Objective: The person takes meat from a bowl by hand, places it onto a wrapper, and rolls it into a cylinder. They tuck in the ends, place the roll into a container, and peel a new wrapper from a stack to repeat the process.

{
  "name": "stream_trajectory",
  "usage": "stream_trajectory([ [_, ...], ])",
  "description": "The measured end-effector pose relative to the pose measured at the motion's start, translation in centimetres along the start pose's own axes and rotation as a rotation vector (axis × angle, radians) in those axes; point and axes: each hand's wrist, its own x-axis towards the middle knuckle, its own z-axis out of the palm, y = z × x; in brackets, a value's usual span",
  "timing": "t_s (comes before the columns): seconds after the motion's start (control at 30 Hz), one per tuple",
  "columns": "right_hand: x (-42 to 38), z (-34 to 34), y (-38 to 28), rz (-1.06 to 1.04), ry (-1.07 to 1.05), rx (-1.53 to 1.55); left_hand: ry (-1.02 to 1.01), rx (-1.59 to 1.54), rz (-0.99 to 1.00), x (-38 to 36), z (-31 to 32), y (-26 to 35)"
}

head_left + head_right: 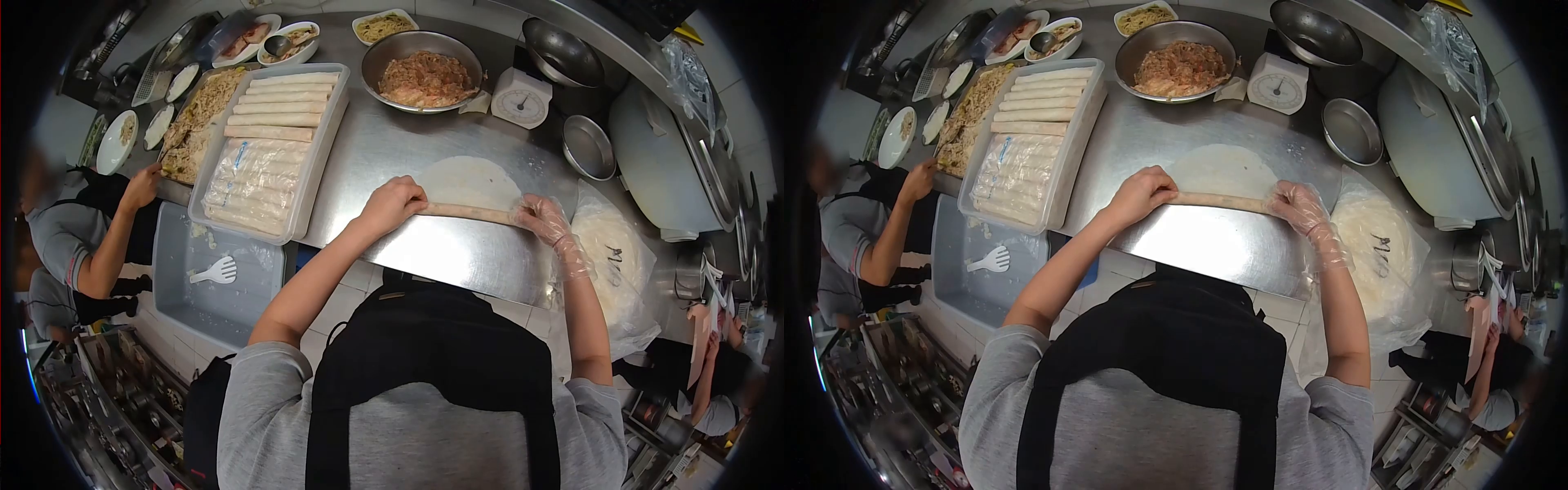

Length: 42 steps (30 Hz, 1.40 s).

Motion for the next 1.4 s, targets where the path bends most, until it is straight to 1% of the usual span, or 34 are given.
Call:
stream_trajectory([
  [0.1, -0.1, 0.2, 0.4, -0.085, 0.071, -0.037, 0.102, 0.427, 0.160, 0.2, 1.0, 1.3],
  [0.13, -0.2, 0.4, 0.5, -0.122, 0.095, -0.035, 0.024, 0.331, 0.194, 0.2, 1.5, 2.5],
  [0.2, -0.4, 0.8, 0.7, -0.188, 0.150, -0.075, 0.175, 0.312, 0.467, -0.2, 5.1, 3.0],
  [0.27, -0.8, 1.1, 1.1, -0.226, 0.196, -0.083, 0.062, 0.322, 0.366, -2.0, 5.9, 5.2],
  [0.3, -1.2, 1.3, 1.3, -0.233, 0.211, -0.070, 0.041, 0.363, 0.355, -2.5, 6.1, 5.3],
  [0.33, -1.5, 1.3, 1.6, -0.239, 0.227, -0.058, 0.053, 0.343, 0.362, -2.9, 6.2, 5.3],
  [0.47, -1.1, 0.9, 3.0, -0.147, 0.223, -0.110, 0.072, 0.315, 0.361, -2.6, 6.3, 4.9],
  [0.57, 0.3, 1.3, 2.5, -0.221, 0.506, -0.362, 0.069, 0.303, 0.331, -0.7, 6.2, 4.1],
  [0.67, 1.1, 1.6, -0.5, -0.523, 0.478, -0.474, 0.046, 0.277, 0.315, 0.8, 5.8, 3.2],
  [0.7, 1.4, 2.3, -1.0, -0.601, 0.409, -0.425, 0.043, 0.265, 0.318, 1.3, 5.6, 2.9],
  [0.8, 2.7, 3.3, -1.0, -0.593, 0.273, -0.418, 0.074, 0.322, 0.323, 2.3, 5.4, 2.9],
  [0.83, 3.3, 2.9, -0.9, -0.557, 0.210, -0.365, 0.093, 0.357, 0.321, 2.5, 5.1, 3.0],
  [0.93, 4.8, 1.7, -0.4, -0.450, 0.027, -0.087, 0.137, 0.258, 0.402, 3.1, 5.0, 3.7],
  [1.03, 4.8, 2.3, -0.7, -0.516, 0.204, -0.352, 0.272, 0.306, 0.467, 3.3, 5.8, 2.9],
  [1.13, 3.5, 2.5, -1.6, -0.617, 0.240, -0.394, 0.312, 0.223, 0.450, 4.5, 6.1, 2.3],
  [1.23, 4.9, 2.7, -1.0, -0.493, 0.177, -0.279, 0.176, 0.185, 0.370, 5.6, 5.4, 2.0],
  [1.33, 3.5, 2.8, -2.0, -0.367, 0.041, -0.185, 0.061, 0.224, 0.390, 4.7, 4.8, 2.2],
  [1.37, 2.8, 3.6, -1.6, -0.389, 0.049, -0.156, 0.070, 0.234, 0.411, 3.4, 4.9, 2.4],
  [1.4, 2.0, 4.2, -1.6, -0.426, 0.048, -0.164, 0.011, 0.267, 0.373, 1.9, 5.1, 2.7],
])
